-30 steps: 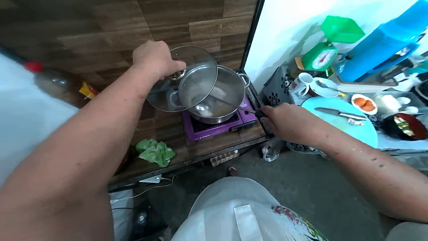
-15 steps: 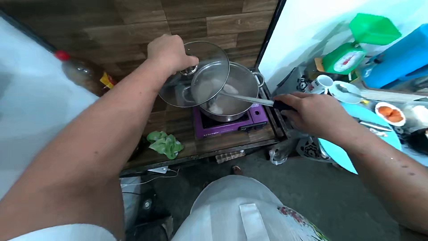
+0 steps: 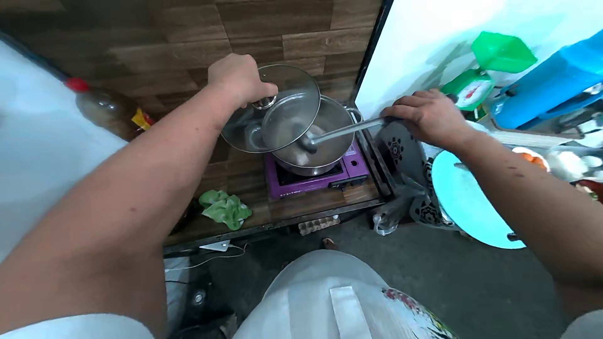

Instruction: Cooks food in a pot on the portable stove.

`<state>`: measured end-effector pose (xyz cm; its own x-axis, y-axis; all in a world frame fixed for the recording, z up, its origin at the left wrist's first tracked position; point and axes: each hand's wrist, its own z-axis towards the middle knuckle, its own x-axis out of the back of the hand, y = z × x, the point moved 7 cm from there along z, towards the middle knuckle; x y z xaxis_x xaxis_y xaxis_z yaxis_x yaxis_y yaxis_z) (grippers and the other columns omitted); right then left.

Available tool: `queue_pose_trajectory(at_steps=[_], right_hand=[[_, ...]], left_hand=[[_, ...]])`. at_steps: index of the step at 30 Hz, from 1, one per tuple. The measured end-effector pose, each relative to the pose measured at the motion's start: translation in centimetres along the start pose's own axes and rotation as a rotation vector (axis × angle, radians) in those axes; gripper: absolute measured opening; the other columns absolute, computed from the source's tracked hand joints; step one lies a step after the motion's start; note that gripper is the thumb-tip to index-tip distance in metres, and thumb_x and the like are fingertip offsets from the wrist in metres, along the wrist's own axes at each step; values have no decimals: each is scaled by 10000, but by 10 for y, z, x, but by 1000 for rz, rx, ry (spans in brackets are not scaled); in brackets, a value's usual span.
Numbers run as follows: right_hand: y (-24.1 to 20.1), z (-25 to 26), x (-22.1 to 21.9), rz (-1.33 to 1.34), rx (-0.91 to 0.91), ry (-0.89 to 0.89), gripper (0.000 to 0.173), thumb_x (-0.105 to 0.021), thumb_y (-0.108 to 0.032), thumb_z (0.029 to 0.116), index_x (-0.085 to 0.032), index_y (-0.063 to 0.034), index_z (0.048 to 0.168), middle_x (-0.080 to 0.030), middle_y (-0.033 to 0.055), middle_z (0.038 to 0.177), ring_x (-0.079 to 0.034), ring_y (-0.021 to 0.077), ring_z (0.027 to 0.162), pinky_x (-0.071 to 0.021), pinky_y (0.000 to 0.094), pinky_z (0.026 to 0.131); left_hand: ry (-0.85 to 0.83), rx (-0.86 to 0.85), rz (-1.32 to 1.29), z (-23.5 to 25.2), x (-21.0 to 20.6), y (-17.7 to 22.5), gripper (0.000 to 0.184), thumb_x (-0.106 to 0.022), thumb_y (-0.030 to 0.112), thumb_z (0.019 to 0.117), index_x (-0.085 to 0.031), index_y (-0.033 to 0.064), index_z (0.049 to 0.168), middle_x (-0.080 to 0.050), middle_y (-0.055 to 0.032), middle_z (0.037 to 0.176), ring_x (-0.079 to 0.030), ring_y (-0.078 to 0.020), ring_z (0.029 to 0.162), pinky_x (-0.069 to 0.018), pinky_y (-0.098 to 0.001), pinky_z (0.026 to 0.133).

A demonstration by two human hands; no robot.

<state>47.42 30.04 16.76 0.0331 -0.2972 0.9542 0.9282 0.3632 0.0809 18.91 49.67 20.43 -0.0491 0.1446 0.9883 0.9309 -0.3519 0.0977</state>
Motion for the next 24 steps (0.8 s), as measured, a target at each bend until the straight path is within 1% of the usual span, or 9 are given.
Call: queue_pose_trajectory(at_steps=[3, 5, 8, 10, 12, 16, 18, 20, 24], right_hand=[[8, -11, 23, -106, -104, -50, 358, -607, 88, 939, -712, -96, 1228, -704, 229, 1138, -651, 509, 1015, -485, 673, 819], [11, -18, 33, -140, -193, -78, 370, -613, 90, 938, -712, -98, 1242, -700, 241, 1160, -647, 531, 1030, -485, 695, 838], [1, -23, 36, -59, -257, -83, 325, -644, 42, 956, -703, -68, 1256, -683, 271, 1214, -638, 554, 1083, -481, 724, 858], [-7, -20, 27, 48, -222, -40, 331, -666, 78, 917, -708, -42, 1222, -691, 272, 1164, -649, 533, 1067, -490, 712, 869], [-12, -12, 10, 133, -174, -27, 350, -680, 87, 892, -713, -55, 1210, -703, 243, 1128, -659, 496, 1051, -503, 680, 895], [-14, 9, -34, 242, -131, -63, 376, -680, 73, 889, -710, -82, 1230, -707, 202, 1164, -661, 444, 1101, -513, 633, 949], [-12, 16, -51, 257, -109, -93, 387, -666, 69, 898, -712, -112, 1237, -704, 184, 1178, -653, 435, 1115, -509, 641, 938], [-7, 19, -58, 220, -71, -113, 377, -662, 59, 906, -717, -130, 1228, -706, 170, 1164, -653, 431, 1088, -506, 633, 894], [3, 11, -45, 129, -4, -64, 350, -650, 51, 917, -723, -131, 1207, -714, 173, 1131, -659, 444, 1031, -497, 631, 841]], left_hand=[[0, -6, -8, -2, 0, 1, 620, -607, 558, 968, -671, -57, 1001, -674, -294, 936, -674, -474, 875, -496, -689, 771], [5, -9, -6, -1, 2, 2, 619, -606, 554, 966, -679, -58, 1022, -676, -301, 957, -674, -478, 898, -495, -690, 783], [4, -14, -16, 0, 1, 4, 626, -605, 557, 968, -675, -61, 1039, -671, -311, 986, -672, -482, 922, -494, -689, 798], [11, -20, -17, 2, 0, 5, 623, -605, 556, 962, -672, -59, 1029, -673, -301, 970, -677, -471, 901, -499, -685, 786], [11, -24, -14, 4, 0, 7, 617, -602, 558, 961, -667, -53, 1009, -672, -288, 943, -678, -452, 870, -501, -673, 771], [9, -47, 15, 8, 0, 15, 626, -601, 563, 962, -672, -58, 983, -673, -296, 928, -675, -469, 853, -500, -685, 756], [2, -54, 26, 8, 0, 19, 640, -595, 568, 968, -670, -66, 1011, -672, -307, 952, -672, -486, 883, -493, -699, 773], [-2, -50, 23, 7, 1, 22, 650, -598, 570, 968, -676, -66, 1082, -680, -309, 986, -677, -488, 912, -496, -703, 801], [8, -48, 5, 2, 3, 22, 642, -603, 564, 962, -675, -63, 1081, -681, -305, 985, -678, -483, 909, -495, -701, 805]])
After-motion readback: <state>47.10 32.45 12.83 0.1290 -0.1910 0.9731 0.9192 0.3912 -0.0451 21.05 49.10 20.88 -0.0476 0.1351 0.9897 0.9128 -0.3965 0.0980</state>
